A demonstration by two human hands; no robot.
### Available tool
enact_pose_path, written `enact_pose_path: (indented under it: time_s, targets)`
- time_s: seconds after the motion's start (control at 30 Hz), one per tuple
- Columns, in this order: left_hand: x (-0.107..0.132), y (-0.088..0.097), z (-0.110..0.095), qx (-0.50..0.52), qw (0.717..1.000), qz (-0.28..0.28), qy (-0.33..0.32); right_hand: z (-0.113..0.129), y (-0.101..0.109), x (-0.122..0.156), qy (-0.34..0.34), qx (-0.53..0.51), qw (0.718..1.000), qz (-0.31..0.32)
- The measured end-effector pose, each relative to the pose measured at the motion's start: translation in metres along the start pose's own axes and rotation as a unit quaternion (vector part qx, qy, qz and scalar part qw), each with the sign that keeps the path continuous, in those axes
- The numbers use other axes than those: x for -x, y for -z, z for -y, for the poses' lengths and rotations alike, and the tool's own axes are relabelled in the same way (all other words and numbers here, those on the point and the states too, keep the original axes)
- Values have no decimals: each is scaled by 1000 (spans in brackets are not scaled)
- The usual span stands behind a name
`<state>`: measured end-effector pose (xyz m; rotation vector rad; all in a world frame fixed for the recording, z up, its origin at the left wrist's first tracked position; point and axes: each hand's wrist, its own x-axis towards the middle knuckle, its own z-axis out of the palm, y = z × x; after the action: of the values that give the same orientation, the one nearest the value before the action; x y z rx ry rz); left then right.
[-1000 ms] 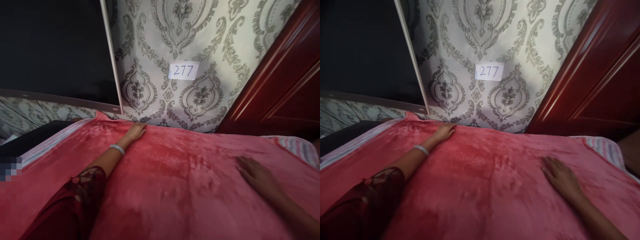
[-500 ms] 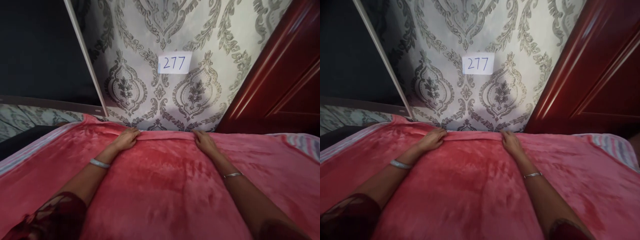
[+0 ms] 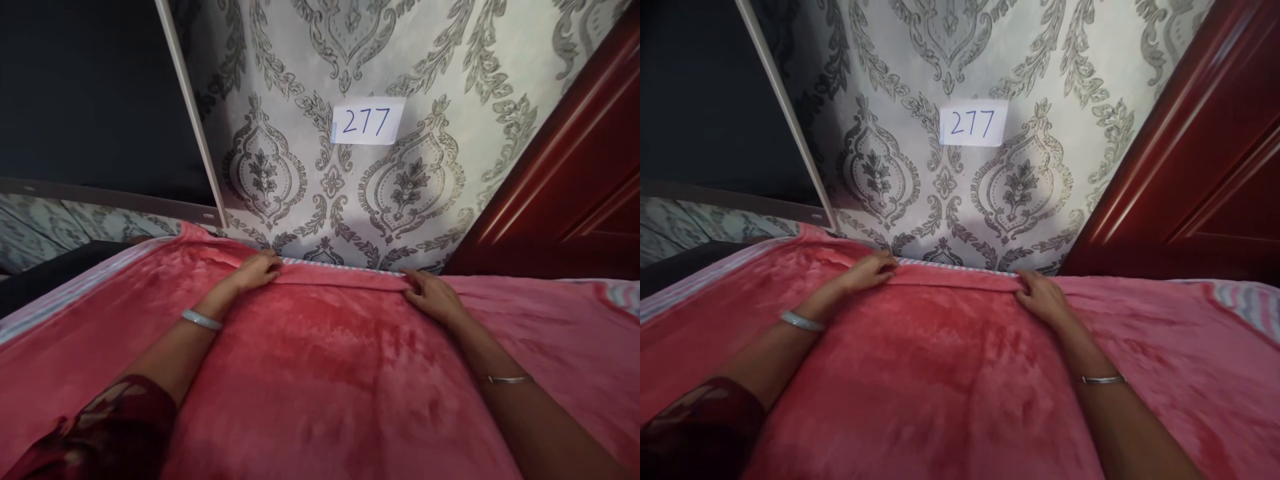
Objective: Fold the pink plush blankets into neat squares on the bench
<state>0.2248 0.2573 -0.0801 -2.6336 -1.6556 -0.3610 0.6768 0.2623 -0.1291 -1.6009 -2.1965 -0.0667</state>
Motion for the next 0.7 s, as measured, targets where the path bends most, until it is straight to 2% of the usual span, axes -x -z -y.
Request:
enact_pose_path:
  time_s: [0.1, 0.2, 0.3, 0.37, 0.53, 0.6, 0.7]
  targets:
    - [-1, 3, -4, -18, 999, -31, -9, 4, 6, 1, -1, 12, 999, 52]
    - [-3, 3, -6, 4, 995, -79, -52, 8, 13, 1, 4, -1, 999, 40]
    - [-3, 3, -6, 34, 997, -60, -27, 7, 15, -1, 7, -12, 1000, 8]
    - [-2, 5, -6, 19, 999, -36, -1, 4, 13, -3, 9, -25, 1000, 12]
    - [0, 15, -14, -40, 996, -84, -7, -3, 11, -5, 44, -49, 996, 61]
    - [0, 18, -18, -65, 993, -100, 1, 1, 15, -5, 31, -35, 998, 30]
    - [1, 21, -25, -111, 982, -143, 44, 15, 24, -2, -33, 4, 996, -82]
